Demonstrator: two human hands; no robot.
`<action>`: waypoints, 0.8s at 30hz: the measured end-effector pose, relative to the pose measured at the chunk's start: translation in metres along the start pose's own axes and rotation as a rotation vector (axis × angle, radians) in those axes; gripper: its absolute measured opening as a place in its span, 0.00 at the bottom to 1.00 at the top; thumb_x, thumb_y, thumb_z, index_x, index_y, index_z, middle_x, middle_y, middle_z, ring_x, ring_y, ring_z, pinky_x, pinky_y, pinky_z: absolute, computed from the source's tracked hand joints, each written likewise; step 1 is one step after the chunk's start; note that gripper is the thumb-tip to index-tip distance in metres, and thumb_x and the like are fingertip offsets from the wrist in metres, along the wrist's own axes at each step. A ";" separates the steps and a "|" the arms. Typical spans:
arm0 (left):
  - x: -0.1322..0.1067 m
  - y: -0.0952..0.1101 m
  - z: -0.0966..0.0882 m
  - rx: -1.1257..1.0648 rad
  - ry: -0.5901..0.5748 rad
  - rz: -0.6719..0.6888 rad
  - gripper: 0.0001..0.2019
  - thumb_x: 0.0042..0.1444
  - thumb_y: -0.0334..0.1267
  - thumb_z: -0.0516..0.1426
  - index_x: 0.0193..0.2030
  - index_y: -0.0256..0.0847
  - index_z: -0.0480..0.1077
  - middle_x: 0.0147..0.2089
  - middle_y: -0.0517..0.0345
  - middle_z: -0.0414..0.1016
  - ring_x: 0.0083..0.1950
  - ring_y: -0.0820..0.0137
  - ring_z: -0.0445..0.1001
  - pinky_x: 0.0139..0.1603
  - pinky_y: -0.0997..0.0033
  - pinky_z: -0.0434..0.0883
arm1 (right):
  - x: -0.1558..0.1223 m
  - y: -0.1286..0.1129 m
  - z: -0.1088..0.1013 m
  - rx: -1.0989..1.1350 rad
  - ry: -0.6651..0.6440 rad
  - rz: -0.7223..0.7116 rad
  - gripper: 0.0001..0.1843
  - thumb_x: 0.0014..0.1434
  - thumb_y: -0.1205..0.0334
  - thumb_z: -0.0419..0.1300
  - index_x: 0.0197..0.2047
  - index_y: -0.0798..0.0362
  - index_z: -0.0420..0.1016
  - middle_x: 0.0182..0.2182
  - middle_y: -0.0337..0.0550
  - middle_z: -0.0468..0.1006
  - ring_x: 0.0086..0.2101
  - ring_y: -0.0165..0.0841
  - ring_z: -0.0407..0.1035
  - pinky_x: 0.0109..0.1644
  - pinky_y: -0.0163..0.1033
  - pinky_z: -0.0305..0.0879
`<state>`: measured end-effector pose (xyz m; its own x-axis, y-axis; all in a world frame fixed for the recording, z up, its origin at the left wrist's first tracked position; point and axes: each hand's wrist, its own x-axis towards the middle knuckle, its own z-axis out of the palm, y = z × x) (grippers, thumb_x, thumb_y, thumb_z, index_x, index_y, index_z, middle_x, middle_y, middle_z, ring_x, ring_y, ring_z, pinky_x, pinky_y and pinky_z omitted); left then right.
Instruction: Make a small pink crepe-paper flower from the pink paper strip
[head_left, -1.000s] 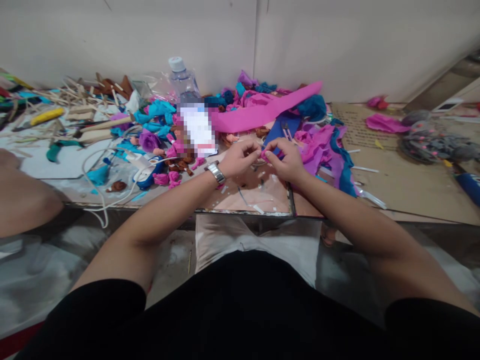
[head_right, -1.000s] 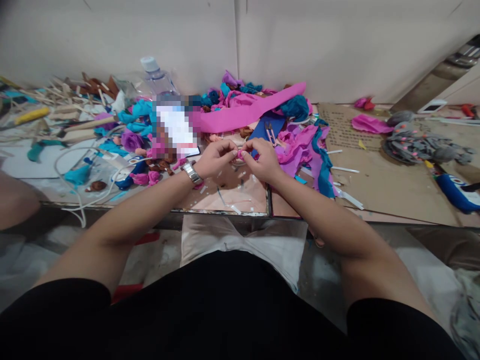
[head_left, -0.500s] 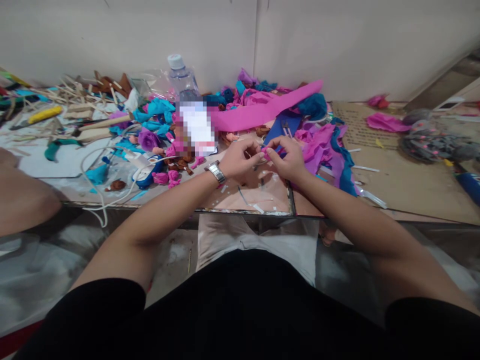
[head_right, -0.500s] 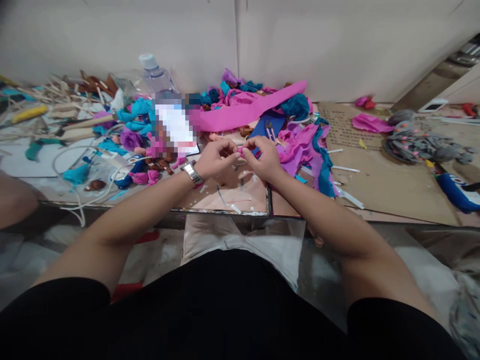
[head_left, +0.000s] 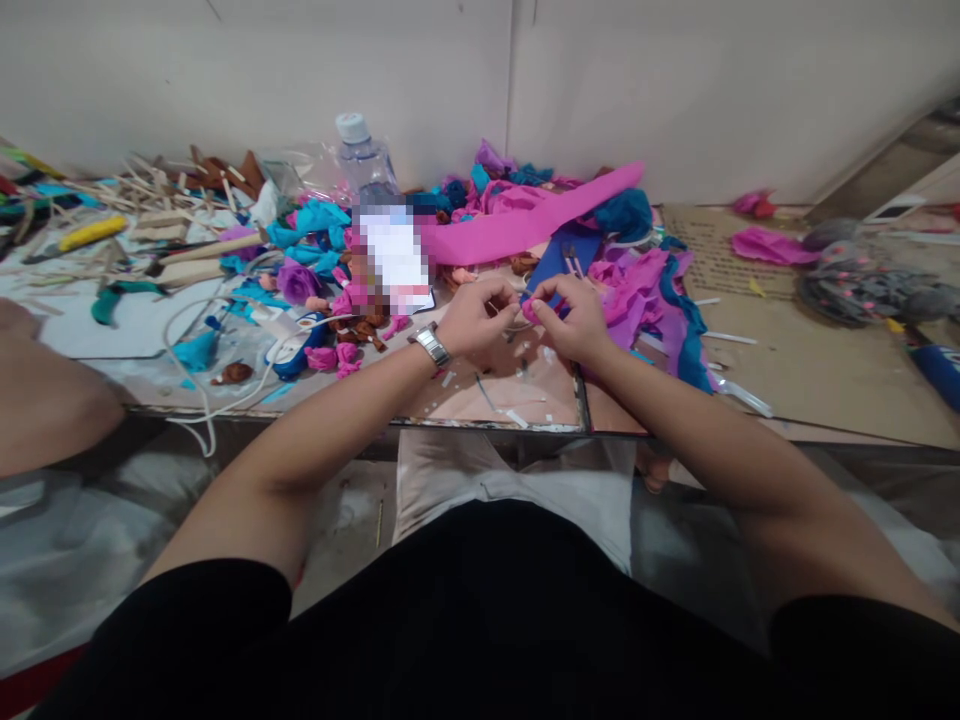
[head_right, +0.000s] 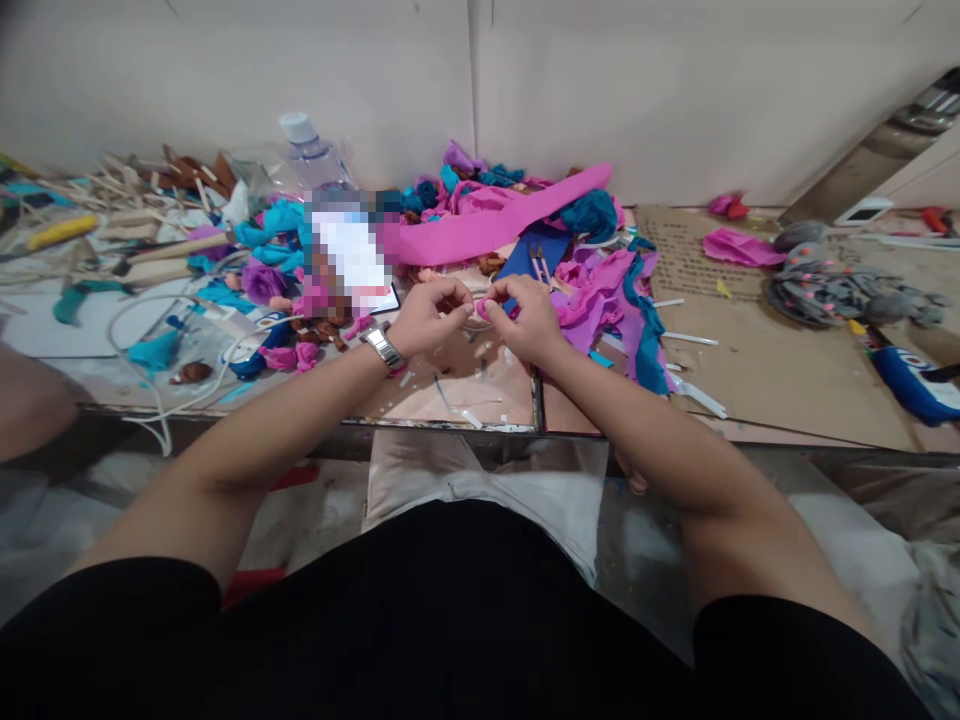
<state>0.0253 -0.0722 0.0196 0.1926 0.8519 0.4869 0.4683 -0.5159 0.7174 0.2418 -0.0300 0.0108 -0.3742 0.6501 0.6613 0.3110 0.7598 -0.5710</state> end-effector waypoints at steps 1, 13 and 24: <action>-0.001 0.000 0.000 -0.007 -0.014 -0.004 0.15 0.64 0.51 0.63 0.37 0.40 0.75 0.34 0.55 0.79 0.32 0.70 0.72 0.35 0.67 0.70 | 0.000 0.000 0.000 -0.002 0.003 -0.005 0.18 0.70 0.42 0.63 0.37 0.47 0.77 0.35 0.43 0.84 0.39 0.43 0.76 0.51 0.54 0.69; -0.001 0.006 0.001 0.046 -0.066 -0.022 0.12 0.62 0.45 0.61 0.33 0.39 0.76 0.32 0.56 0.79 0.33 0.69 0.73 0.36 0.67 0.70 | 0.000 0.001 0.000 0.008 0.011 -0.018 0.10 0.67 0.52 0.65 0.37 0.47 0.78 0.34 0.42 0.84 0.39 0.42 0.76 0.50 0.52 0.67; -0.003 0.008 -0.001 0.042 -0.135 -0.034 0.15 0.63 0.49 0.61 0.37 0.38 0.79 0.34 0.55 0.82 0.33 0.69 0.74 0.37 0.67 0.69 | -0.001 0.003 0.001 -0.023 0.002 -0.021 0.10 0.67 0.52 0.64 0.36 0.47 0.76 0.34 0.43 0.84 0.39 0.42 0.76 0.51 0.52 0.68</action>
<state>0.0278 -0.0785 0.0240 0.2886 0.8749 0.3889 0.5116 -0.4843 0.7097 0.2422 -0.0283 0.0086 -0.3794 0.6340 0.6738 0.3229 0.7732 -0.5458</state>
